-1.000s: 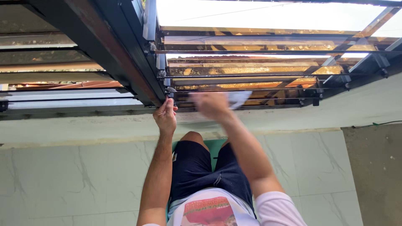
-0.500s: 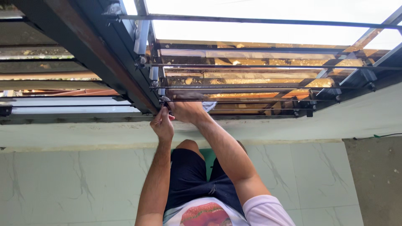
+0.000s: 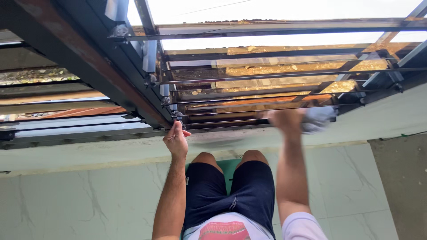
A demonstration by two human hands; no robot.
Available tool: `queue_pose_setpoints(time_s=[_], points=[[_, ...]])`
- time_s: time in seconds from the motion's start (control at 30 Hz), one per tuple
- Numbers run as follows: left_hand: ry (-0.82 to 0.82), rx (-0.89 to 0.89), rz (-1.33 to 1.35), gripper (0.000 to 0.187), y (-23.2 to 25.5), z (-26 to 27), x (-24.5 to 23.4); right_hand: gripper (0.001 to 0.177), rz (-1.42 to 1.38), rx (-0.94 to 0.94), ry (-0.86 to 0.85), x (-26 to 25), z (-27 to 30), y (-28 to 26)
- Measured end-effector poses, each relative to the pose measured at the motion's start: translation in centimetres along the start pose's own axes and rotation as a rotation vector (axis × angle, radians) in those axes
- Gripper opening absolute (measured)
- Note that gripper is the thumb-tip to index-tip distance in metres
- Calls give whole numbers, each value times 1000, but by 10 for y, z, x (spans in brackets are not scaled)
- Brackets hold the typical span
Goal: The person stands on a green plastic stool and wipes the horizontal bars of a metal security railing with a cloth. They systematically clean each bar from one end to the other, occasionally adjusting their grip and position to reach different sections.
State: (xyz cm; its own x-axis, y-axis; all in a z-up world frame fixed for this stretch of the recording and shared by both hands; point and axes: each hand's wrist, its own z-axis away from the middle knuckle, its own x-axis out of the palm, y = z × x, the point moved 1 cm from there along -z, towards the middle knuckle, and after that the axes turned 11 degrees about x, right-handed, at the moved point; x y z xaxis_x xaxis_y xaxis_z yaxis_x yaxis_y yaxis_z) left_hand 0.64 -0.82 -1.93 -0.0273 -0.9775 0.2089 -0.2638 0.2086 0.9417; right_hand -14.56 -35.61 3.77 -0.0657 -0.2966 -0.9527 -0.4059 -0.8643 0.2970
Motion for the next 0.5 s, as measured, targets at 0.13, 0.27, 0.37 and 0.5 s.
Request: queue_pose_setpoints(time_s=[0.13,0.27,0.37,0.5], points=[[-57,-7,-70,29,-2,-4,-6,26,-746,-85,-39,-97,-2,-164],[-37,28,-19,29,-5,-3,-5,29,-751,-158,-43,-180,-25,-211],[-38,-4,-46,28,-6,-1,-4,29,-763,-175,-115,-202,-17,-203],[-37,47,-11,26,-11,0,-3,35,-712,-251,347,-207,13,-185]])
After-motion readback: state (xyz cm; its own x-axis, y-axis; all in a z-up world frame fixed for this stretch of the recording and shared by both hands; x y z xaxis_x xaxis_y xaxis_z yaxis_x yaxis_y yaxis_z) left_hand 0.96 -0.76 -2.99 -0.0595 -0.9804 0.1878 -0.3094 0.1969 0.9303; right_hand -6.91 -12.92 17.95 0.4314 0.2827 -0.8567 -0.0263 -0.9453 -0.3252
